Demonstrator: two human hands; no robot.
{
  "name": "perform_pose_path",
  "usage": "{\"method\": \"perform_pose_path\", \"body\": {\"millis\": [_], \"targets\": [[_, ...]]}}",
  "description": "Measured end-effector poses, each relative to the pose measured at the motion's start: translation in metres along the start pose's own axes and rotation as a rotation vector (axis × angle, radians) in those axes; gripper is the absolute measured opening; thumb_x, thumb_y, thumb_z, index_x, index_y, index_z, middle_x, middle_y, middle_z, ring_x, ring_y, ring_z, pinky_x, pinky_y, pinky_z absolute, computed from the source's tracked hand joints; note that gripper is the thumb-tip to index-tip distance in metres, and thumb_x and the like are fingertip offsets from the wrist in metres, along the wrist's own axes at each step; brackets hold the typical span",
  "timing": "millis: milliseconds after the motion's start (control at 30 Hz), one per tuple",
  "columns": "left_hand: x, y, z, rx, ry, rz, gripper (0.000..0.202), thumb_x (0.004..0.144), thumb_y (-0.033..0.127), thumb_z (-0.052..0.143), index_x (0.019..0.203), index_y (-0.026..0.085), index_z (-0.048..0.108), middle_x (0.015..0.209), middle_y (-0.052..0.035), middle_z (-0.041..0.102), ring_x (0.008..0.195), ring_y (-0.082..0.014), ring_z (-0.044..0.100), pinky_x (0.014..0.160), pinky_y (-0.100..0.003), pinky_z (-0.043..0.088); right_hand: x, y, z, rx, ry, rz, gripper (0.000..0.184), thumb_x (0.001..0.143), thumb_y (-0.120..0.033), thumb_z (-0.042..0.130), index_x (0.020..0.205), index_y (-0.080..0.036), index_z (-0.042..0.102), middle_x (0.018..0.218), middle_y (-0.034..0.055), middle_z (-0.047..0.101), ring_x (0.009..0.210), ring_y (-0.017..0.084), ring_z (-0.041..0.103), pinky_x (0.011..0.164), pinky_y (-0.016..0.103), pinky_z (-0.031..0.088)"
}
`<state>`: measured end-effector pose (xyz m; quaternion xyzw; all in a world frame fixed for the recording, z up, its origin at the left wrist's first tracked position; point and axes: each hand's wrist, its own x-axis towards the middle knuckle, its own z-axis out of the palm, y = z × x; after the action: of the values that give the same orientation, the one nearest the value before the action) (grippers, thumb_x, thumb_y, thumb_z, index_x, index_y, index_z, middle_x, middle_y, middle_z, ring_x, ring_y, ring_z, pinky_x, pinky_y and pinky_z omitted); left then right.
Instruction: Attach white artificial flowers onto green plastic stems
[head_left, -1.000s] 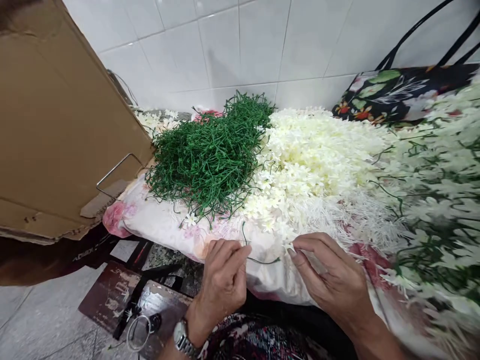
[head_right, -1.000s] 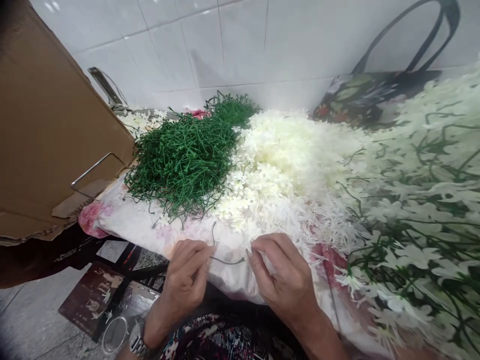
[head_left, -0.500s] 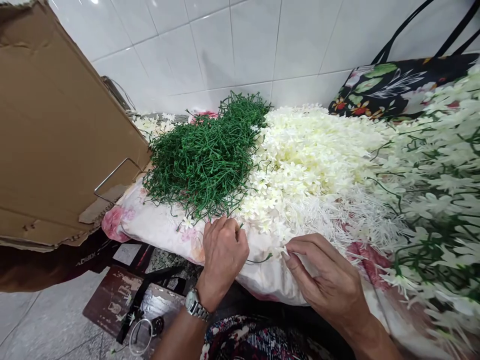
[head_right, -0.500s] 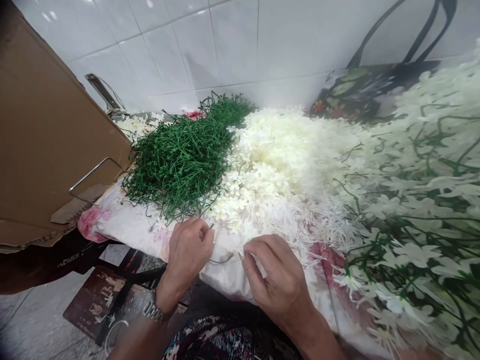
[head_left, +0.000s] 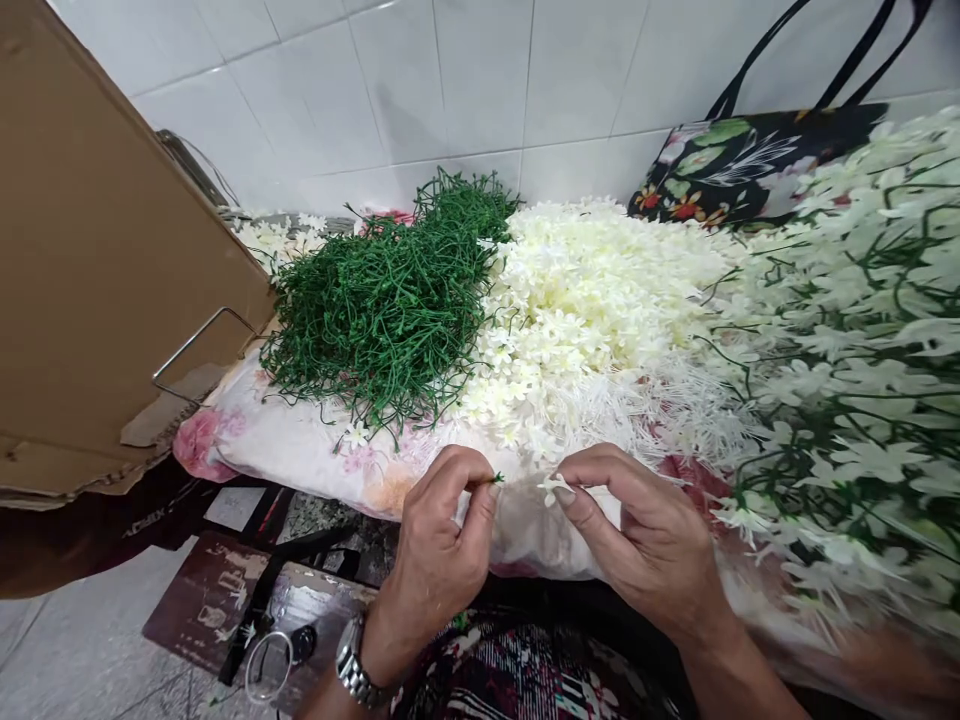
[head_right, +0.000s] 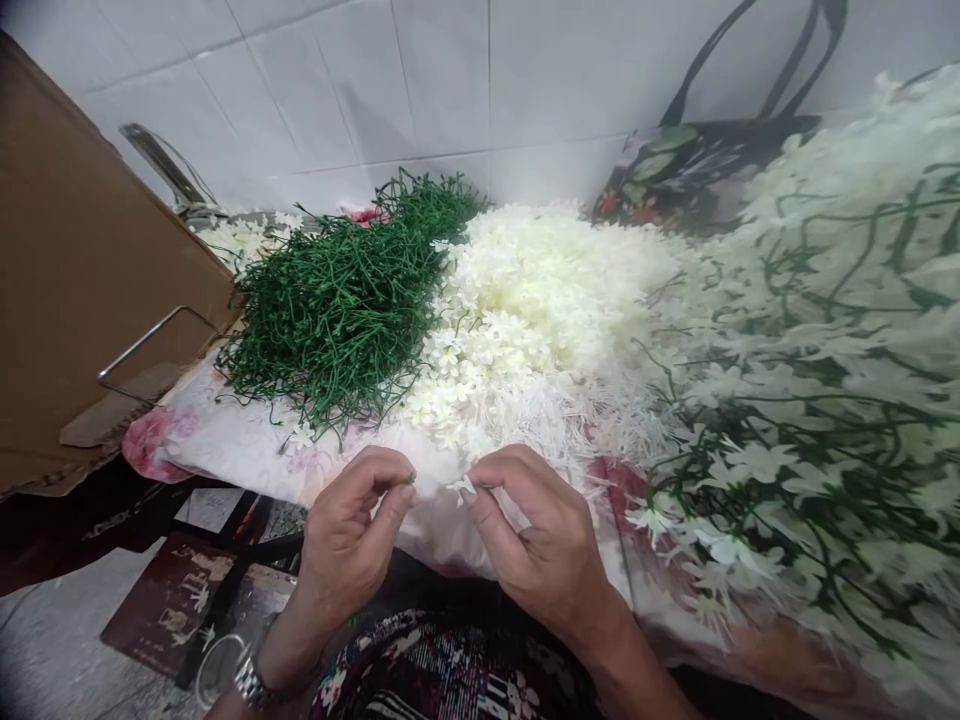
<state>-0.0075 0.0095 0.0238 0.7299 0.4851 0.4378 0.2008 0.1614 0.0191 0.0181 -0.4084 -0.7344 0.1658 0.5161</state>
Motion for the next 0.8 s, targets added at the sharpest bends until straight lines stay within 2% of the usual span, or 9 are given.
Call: {"method": "perform_pose_path", "body": {"millis": [100, 267, 567, 800], "targets": [[-0.004, 0.002, 0.003, -0.086, -0.026, 0.010, 0.016, 0.085, 0.005, 0.045, 0.080, 0.019, 0.051, 0.074, 0.0000, 0.051, 0.067, -0.0120, 0.051, 0.061, -0.024, 0.042, 0.003, -0.009, -0.005, 0.025, -0.025, -0.014, 0.010, 0.082, -0.008, 0.051, 0.082, -0.016, 0.057, 0.071, 0.0022, 0.060, 0.066, 0.012, 0.058, 0.058, 0.023, 0.048], [-0.005, 0.003, 0.006, -0.111, -0.023, 0.065, 0.017, 0.085, 0.004, 0.046, 0.079, 0.019, 0.052, 0.073, -0.0002, 0.051, 0.068, -0.0121, 0.050, 0.059, -0.023, 0.041, 0.004, -0.016, -0.008, 0.003, -0.077, -0.058, 0.012, 0.082, -0.007, 0.049, 0.081, -0.017, 0.056, 0.070, 0.0025, 0.058, 0.067, 0.013, 0.057, 0.059, 0.024, 0.048], [-0.006, 0.004, 0.007, -0.077, -0.042, 0.127, 0.020, 0.083, 0.002, 0.045, 0.076, 0.018, 0.055, 0.066, 0.0010, 0.050, 0.062, -0.0111, 0.049, 0.055, -0.022, 0.040, 0.003, -0.017, -0.009, -0.112, -0.161, -0.106, 0.015, 0.082, -0.004, 0.047, 0.079, -0.016, 0.056, 0.068, 0.0034, 0.059, 0.066, 0.014, 0.055, 0.059, 0.027, 0.046], [-0.005, -0.002, 0.012, -0.060, -0.056, 0.147, 0.019, 0.081, 0.002, 0.046, 0.078, 0.017, 0.058, 0.065, -0.0010, 0.056, 0.061, -0.0117, 0.053, 0.052, -0.022, 0.041, -0.003, -0.010, -0.005, -0.257, -0.190, -0.181, 0.015, 0.083, -0.004, 0.047, 0.078, -0.017, 0.055, 0.070, 0.0044, 0.059, 0.068, 0.016, 0.055, 0.061, 0.029, 0.046]]}}
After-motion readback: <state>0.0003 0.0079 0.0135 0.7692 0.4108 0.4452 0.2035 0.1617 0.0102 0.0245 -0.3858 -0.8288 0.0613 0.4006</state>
